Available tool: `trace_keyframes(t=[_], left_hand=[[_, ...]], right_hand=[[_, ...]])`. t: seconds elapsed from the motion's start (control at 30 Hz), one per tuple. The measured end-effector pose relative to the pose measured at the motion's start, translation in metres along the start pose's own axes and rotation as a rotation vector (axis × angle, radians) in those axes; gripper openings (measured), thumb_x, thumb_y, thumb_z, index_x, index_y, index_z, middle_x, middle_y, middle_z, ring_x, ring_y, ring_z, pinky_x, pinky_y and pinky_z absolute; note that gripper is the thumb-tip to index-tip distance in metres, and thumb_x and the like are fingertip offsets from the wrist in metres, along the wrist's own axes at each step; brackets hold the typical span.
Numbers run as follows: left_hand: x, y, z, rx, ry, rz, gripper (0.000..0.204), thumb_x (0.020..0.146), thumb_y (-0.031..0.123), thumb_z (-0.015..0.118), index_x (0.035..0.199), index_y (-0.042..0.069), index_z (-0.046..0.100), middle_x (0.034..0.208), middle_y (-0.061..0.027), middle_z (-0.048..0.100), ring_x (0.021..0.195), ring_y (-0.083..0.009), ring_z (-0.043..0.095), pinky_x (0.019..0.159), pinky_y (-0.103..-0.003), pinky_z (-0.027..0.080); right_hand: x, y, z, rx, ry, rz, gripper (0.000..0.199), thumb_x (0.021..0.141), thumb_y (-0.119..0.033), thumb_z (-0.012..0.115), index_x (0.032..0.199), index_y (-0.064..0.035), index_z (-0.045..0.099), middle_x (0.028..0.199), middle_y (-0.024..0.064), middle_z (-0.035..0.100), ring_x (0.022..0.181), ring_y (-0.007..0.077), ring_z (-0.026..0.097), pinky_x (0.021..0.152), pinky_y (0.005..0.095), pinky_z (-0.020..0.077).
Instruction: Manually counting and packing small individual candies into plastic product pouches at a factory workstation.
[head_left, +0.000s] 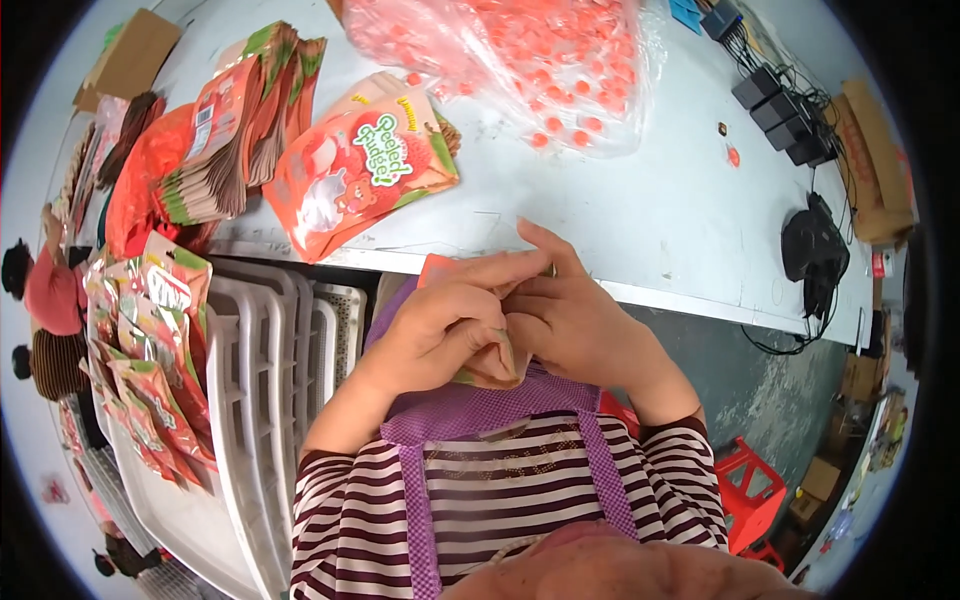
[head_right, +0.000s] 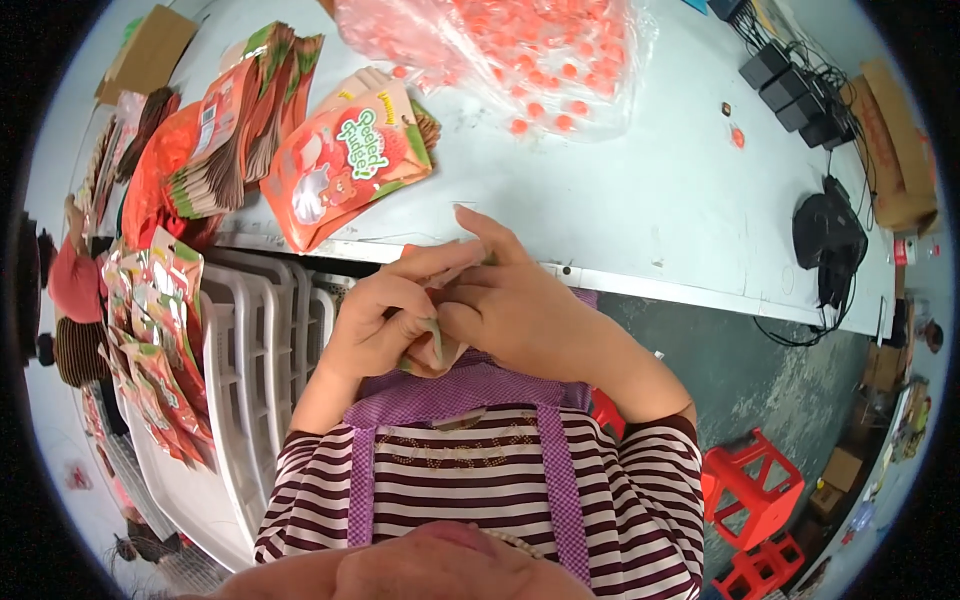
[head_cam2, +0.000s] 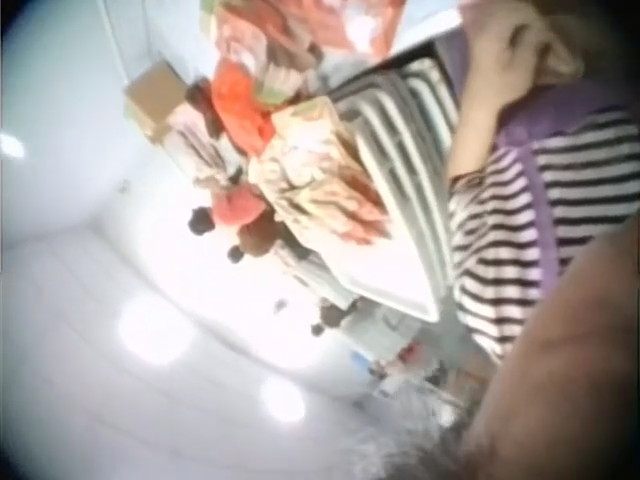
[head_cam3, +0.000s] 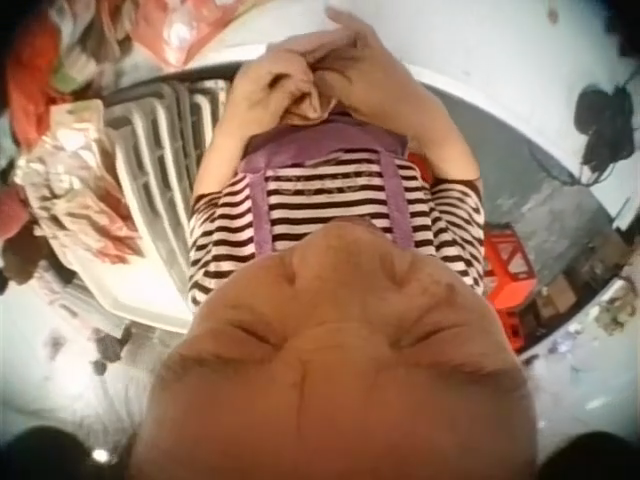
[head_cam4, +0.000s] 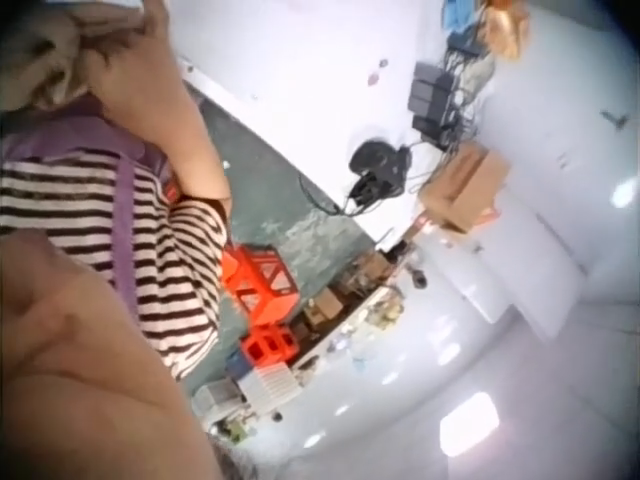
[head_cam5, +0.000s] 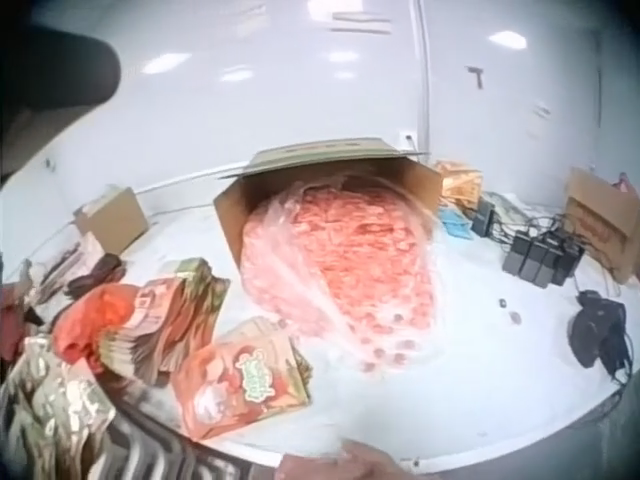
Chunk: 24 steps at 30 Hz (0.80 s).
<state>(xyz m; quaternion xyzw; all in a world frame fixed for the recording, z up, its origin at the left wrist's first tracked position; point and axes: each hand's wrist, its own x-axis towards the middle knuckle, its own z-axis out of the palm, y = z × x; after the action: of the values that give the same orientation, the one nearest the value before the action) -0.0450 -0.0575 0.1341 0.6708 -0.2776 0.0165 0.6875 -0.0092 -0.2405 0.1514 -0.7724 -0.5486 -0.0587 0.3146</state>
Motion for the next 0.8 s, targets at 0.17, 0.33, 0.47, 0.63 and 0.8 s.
trace_keyframes(t=[0.17, 0.33, 0.47, 0.63, 0.8], left_hand=[[-0.017, 0.004, -0.016, -0.005, 0.000, -0.020, 0.009, 0.078, -0.008, 0.055, 0.079, 0.001, 0.052, 0.130, -0.0259, 0.046, 0.111, -0.0349, 0.053, 0.092, -0.037, 0.042], [-0.024, 0.005, -0.019, -0.077, -0.056, 0.028, 0.015, 0.080, -0.008, 0.050, 0.089, 0.004, 0.053, 0.135, -0.0315, 0.037, 0.125, -0.0420, 0.040, 0.102, -0.041, 0.034], [-0.051, 0.015, -0.029, -0.064, 0.149, -0.046, 0.068, 0.073, 0.016, 0.075, 0.130, 0.005, 0.041, 0.143, -0.0281, 0.025, 0.133, -0.0333, 0.031, 0.106, -0.041, 0.028], [-0.055, 0.034, -0.006, 0.407, 0.300, -0.461, 0.082, 0.072, -0.001, 0.070, 0.141, 0.005, 0.026, 0.141, -0.0164, 0.038, 0.122, -0.0228, 0.047, 0.095, -0.031, 0.041], [-0.063, 0.031, -0.023, 0.484, 0.442, -0.302, 0.038, 0.084, -0.001, 0.058, 0.122, 0.000, 0.054, 0.116, -0.0151, 0.060, 0.104, -0.0222, 0.059, 0.085, -0.034, 0.049]], right_hand=[[0.000, -0.008, -0.006, -0.088, -0.088, -0.010, 0.005, 0.077, -0.011, 0.056, 0.078, -0.0134, 0.060, 0.089, -0.0027, 0.065, 0.091, 0.0142, 0.061, 0.111, 0.0547, 0.0135], [0.012, -0.009, 0.002, 0.041, -0.232, 0.016, 0.013, 0.071, -0.013, 0.062, 0.084, -0.0133, 0.063, 0.098, -0.0026, 0.066, 0.105, 0.0156, 0.057, 0.109, 0.0567, 0.0142], [0.015, 0.000, 0.000, -0.115, -0.085, -0.002, 0.011, 0.073, -0.014, 0.060, 0.084, -0.0115, 0.063, 0.097, -0.0013, 0.067, 0.107, 0.0181, 0.056, 0.109, 0.0562, 0.0140], [0.040, -0.014, 0.019, -0.161, -0.020, -0.049, 0.009, 0.076, -0.014, 0.060, 0.081, -0.0080, 0.062, 0.092, 0.0043, 0.065, 0.102, 0.0268, 0.058, 0.105, 0.0574, 0.0242], [0.048, 0.000, 0.021, 0.140, 0.210, -0.082, 0.031, 0.070, -0.015, 0.071, 0.097, -0.0061, 0.060, 0.097, 0.0076, 0.064, 0.099, 0.0249, 0.058, 0.104, 0.0511, 0.0291]])
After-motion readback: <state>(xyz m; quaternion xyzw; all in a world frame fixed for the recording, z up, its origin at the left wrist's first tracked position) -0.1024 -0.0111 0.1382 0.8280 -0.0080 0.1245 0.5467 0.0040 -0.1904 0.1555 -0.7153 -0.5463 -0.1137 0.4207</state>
